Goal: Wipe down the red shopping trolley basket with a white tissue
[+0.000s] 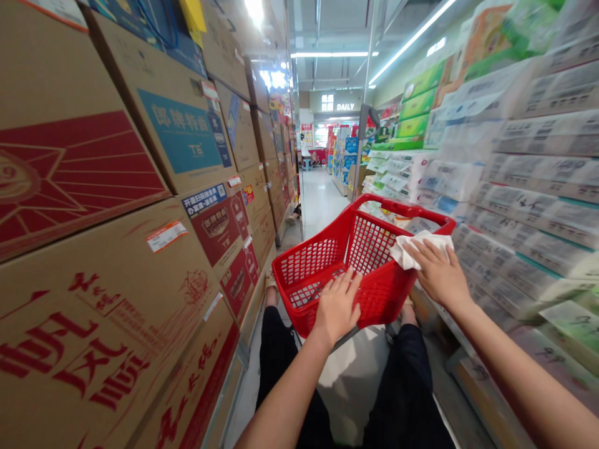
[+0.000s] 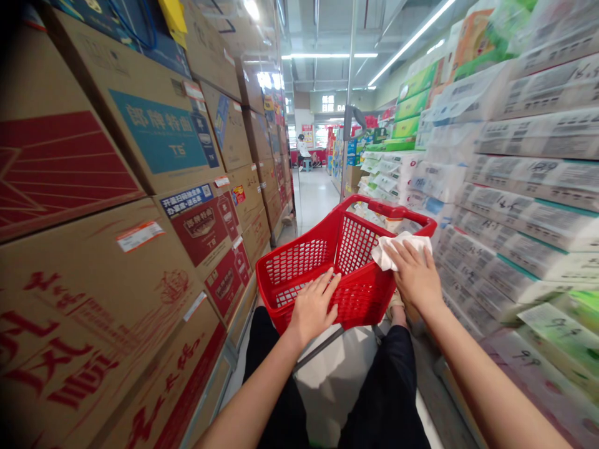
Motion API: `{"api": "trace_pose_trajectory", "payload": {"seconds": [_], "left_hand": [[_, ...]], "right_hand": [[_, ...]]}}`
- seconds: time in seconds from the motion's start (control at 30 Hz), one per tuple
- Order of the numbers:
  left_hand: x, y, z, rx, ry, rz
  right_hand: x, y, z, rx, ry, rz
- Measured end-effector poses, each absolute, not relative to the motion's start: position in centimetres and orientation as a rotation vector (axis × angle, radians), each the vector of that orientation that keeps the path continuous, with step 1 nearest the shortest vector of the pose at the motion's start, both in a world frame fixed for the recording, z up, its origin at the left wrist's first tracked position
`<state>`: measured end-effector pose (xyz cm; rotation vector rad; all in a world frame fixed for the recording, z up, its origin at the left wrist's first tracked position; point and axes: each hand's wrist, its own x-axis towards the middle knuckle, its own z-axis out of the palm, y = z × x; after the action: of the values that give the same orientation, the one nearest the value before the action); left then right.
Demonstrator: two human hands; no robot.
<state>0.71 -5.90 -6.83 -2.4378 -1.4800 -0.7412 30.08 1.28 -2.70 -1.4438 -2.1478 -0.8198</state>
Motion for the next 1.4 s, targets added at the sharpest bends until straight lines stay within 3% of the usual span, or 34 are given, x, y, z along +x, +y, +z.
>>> {"api": "trace_pose_trajectory", "payload": {"seconds": [0.43, 0.6, 0.73, 1.13, 1.4], "left_hand": [[1.0, -6.2, -6.7, -2.439, -1.523, -0.724], [3.7, -5.0, -5.7, -2.354, -1.627, -0.674], [6.5, -2.6, -4.8, -2.419, -1.456, -0.746], [7.7, -1.5, -5.4, -2.466, -1.482, -0.588], [7.1, -2.7, -5.0, -2.482, -1.456, -0.588]], "right_hand": [[30.3, 1.5, -3.0, -1.449, -2.137, -0.787], [26.7, -0.7, -5.0, -1.301, -2.301, -0.711], [25.4, -2.1, -5.7, -1.195, -2.366, -0.687], [30.3, 1.8, -2.4, -1.466, -2.147, -0.818], [32.4, 0.8, -3.0, -1.315, -2.251, -0.597]]}}
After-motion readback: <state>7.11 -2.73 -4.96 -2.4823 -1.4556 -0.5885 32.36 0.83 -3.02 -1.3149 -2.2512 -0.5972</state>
